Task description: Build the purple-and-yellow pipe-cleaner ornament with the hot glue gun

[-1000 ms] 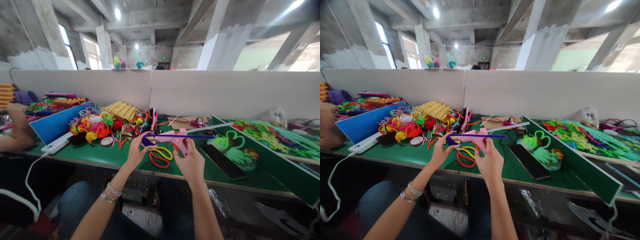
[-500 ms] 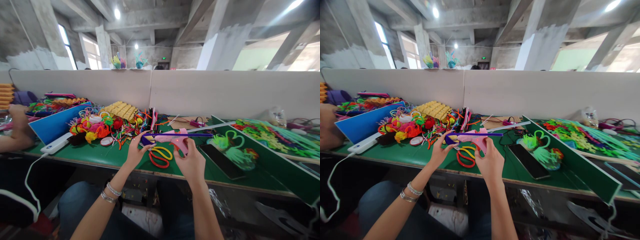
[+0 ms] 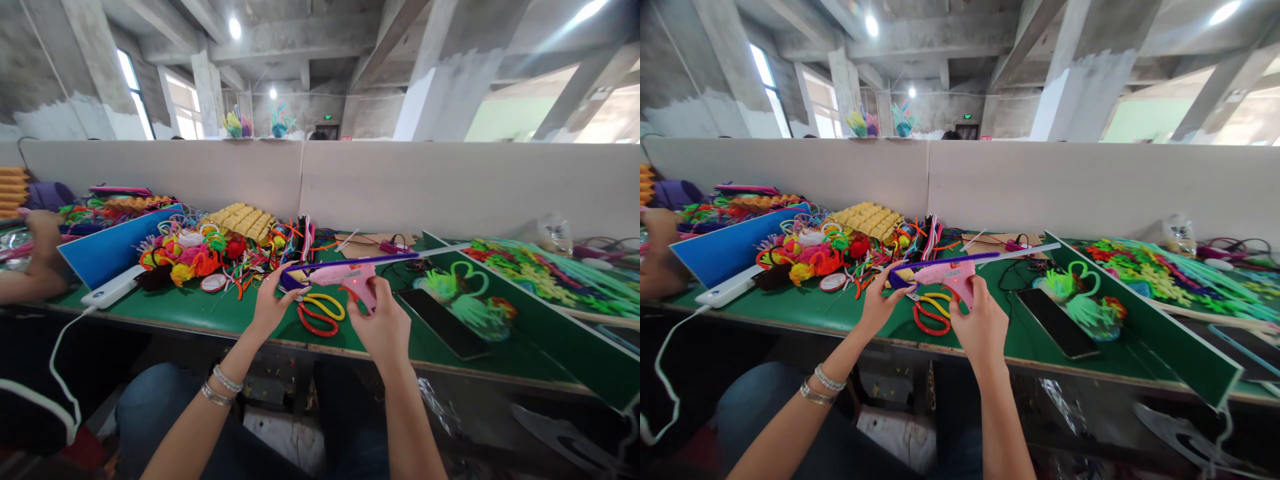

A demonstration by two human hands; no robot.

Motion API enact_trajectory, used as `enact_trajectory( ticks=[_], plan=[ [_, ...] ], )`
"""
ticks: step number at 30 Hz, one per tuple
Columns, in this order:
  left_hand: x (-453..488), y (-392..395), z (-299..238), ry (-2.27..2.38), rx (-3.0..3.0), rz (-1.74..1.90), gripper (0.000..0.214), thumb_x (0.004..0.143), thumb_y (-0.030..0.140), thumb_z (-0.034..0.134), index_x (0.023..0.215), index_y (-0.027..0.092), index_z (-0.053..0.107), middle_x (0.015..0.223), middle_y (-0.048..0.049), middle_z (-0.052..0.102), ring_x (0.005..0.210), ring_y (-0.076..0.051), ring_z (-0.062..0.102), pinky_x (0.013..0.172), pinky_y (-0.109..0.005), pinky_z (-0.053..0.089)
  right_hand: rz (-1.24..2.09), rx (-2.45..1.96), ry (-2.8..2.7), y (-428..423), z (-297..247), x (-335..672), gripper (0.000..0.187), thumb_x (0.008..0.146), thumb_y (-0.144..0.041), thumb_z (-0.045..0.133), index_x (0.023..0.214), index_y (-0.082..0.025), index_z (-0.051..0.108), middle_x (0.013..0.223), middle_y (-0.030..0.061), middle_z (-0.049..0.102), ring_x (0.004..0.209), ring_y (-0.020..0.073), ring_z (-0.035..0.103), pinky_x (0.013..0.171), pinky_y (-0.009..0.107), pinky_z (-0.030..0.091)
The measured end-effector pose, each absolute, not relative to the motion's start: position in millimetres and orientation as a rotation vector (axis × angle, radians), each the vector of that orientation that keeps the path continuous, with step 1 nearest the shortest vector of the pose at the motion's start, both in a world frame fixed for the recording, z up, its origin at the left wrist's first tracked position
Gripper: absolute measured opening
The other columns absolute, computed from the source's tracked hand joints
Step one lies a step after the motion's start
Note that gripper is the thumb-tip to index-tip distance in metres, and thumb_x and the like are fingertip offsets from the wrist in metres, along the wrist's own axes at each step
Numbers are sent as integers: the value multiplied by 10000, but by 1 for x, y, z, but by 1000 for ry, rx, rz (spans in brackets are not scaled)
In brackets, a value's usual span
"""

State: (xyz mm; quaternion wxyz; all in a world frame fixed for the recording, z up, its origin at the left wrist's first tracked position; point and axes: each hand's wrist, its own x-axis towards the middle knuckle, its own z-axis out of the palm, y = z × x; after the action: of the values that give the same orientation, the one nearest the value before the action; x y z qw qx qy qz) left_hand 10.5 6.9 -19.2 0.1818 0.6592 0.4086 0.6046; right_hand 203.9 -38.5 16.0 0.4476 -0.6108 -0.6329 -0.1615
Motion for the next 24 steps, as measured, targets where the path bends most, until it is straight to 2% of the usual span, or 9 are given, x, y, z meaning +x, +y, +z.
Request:
enact_trajectory(
  ticks=[14, 24],
  plan=[
    [11, 6, -17, 1107, 1763, 1769, 512, 698, 351, 669, 1168, 198, 535, 1143, -82, 616, 1062, -226, 573, 920, -348, 442, -298, -1540, -1552, -39, 20, 203, 259, 707, -332, 518, 940, -225, 484, 778, 11, 639, 489, 136, 514, 516, 238, 360],
    [12, 5, -18, 1046, 1680, 1802, 509, 692, 338, 675, 1156, 182, 535, 1164, -96, 597, 1060, -230, 573, 927, -352, 448, -316, -1493, -1581, -38, 19, 205, 244, 731, -335, 506, 942, -213, 484, 813, 36, 648, 561, 164, 575, 520, 235, 374]
  ],
)
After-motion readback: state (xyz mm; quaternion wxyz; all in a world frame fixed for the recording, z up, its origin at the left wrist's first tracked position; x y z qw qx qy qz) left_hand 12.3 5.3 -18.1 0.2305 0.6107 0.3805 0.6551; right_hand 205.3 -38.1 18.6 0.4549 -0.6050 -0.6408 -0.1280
